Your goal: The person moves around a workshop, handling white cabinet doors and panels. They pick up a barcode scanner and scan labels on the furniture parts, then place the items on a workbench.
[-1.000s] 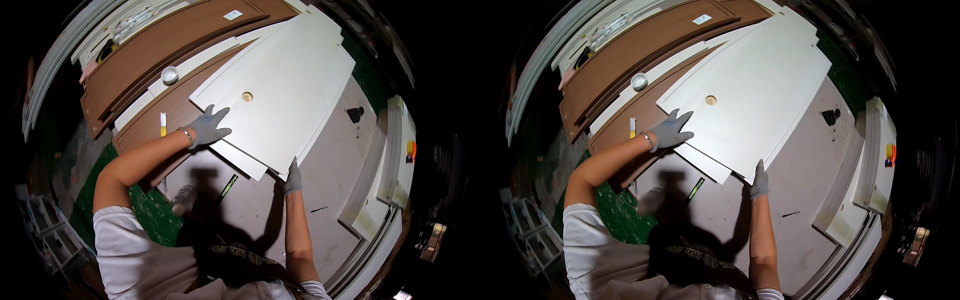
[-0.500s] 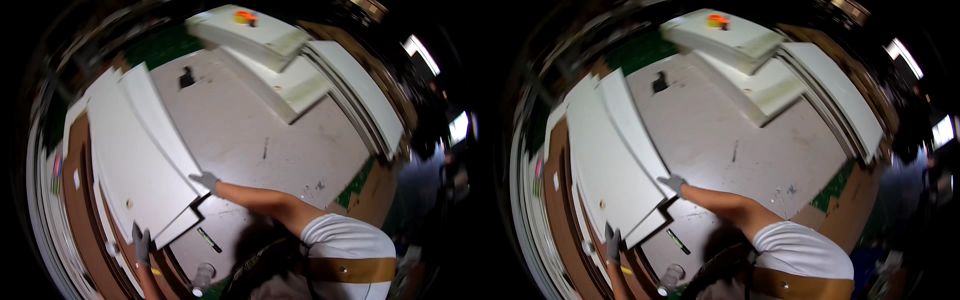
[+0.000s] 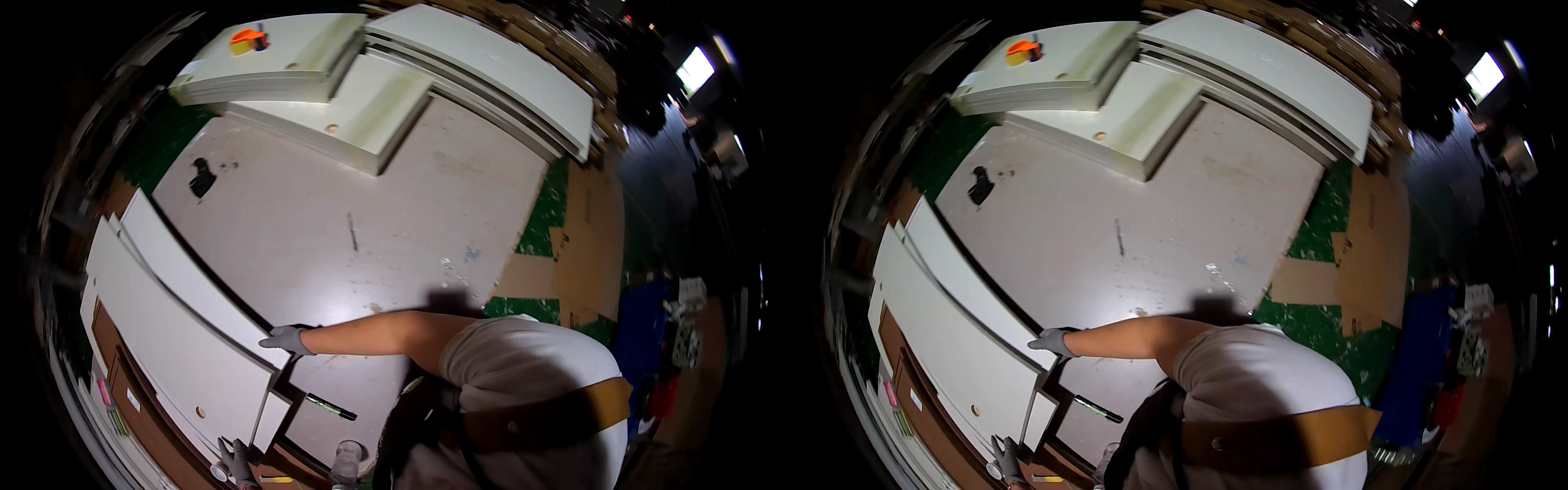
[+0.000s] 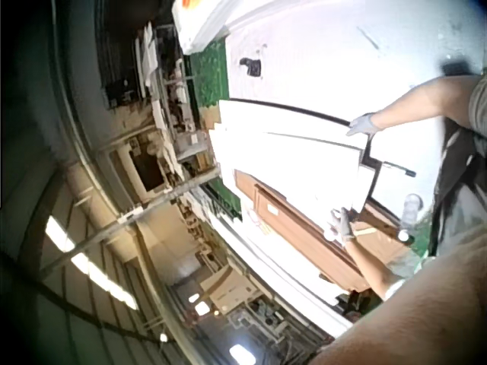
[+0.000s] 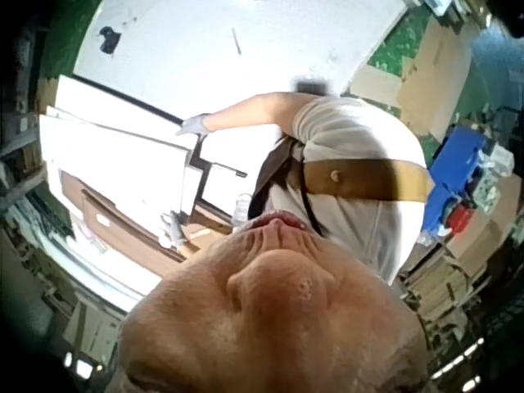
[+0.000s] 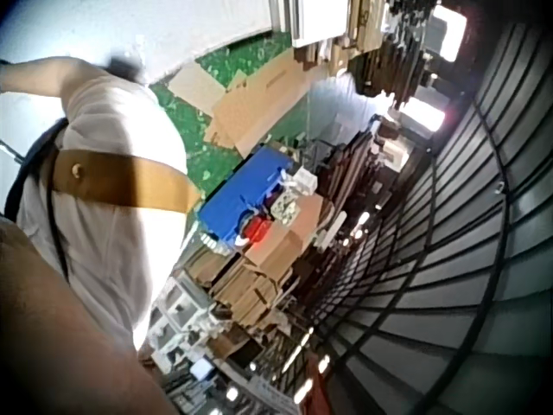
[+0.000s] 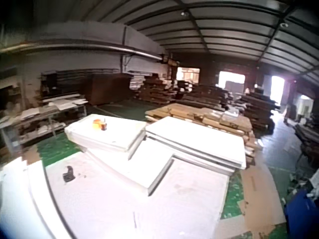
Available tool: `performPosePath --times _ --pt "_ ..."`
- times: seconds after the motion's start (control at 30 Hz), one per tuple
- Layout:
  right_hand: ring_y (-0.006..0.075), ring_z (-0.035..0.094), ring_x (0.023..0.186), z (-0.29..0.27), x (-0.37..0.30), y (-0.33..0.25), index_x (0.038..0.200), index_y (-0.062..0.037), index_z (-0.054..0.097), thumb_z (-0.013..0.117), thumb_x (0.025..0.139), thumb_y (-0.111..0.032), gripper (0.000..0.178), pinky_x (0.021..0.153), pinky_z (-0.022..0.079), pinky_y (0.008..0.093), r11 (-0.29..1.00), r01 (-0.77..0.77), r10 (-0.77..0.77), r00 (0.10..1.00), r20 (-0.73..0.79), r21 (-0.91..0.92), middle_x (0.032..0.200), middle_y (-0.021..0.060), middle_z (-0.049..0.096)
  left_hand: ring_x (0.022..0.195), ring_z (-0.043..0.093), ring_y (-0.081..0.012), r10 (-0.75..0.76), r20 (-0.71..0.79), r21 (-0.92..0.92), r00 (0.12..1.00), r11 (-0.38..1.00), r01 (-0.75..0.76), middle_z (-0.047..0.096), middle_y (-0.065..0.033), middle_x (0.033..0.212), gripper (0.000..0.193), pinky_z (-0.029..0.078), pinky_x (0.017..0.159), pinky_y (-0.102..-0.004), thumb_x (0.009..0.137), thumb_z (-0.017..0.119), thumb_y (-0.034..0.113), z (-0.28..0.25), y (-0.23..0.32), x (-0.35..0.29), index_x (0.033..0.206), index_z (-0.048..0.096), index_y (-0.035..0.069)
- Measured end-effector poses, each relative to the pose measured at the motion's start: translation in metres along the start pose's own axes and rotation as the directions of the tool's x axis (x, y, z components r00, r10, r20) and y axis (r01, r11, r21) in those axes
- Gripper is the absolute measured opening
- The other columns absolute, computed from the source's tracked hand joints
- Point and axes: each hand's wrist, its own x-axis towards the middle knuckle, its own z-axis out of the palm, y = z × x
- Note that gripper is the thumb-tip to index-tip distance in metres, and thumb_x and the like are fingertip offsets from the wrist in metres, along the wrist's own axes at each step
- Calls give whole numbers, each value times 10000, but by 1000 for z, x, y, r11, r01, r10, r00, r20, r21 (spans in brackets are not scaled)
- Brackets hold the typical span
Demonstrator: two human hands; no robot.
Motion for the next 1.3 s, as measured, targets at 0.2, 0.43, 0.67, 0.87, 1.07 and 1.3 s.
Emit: performPosePath --times 0.2,0.43,0.67,0.87,1.07,1.3 --pt "177 607 794 -131 -62 61 1113 -100 503 628 834 -389 421 648 509 315 816 6 16 999 -33 578 982 80 607 1313 284 -279 167 69 252 983 951 -180 298 -166 1429 622 235 1075 -387 900 534 328 39 148 -100 1402 283 61" --pt "226 584 887 -389 -194 136 914 -109 584 547 872 -388 285 722 473 366 535 400 54 863 -503 744 958 63 616 1301 290 -255 360 322 181 875 884 -431 268 -135 1442 565 266 1045 -335 908 535 198 106 171 -125 1398 288 64" --pt "255 556 849 -553 -437 117 956 -152 504 574 831 -489 366 616 498 344 172 927 23 334 -942 333 1050 109 566 1185 447 -217 331 499 -85 801 938 -335 451 -119 1313 496 343 1004 -329 919 516 227 271 219 -198 1341 372 8" --pt "271 510 1092 -633 -499 108 1165 -76 438 581 828 -496 557 790 491 336 232 898 88 362 -928 373 1280 124 457 1182 467 -249 282 588 -225 758 957 -181 438 -140 1329 560 365 989 -354 920 496 348 387 213 -256 1367 341 49" --pt "260 522 1060 -703 -506 145 1281 -170 442 606 838 -400 525 816 500 323 457 841 -49 349 -936 290 1264 159 462 1177 463 -232 325 649 -168 688 943 -287 473 -158 1287 512 361 995 -324 926 505 311 444 210 -285 1322 396 4" --pt "257 567 985 -695 -529 101 1158 -20 528 664 798 -338 499 750 540 309 318 779 63 551 -832 540 1131 156 571 1155 460 -219 346 551 -261 759 936 -237 484 -178 1259 551 384 977 -325 920 522 304 492 185 -280 1304 373 -61"
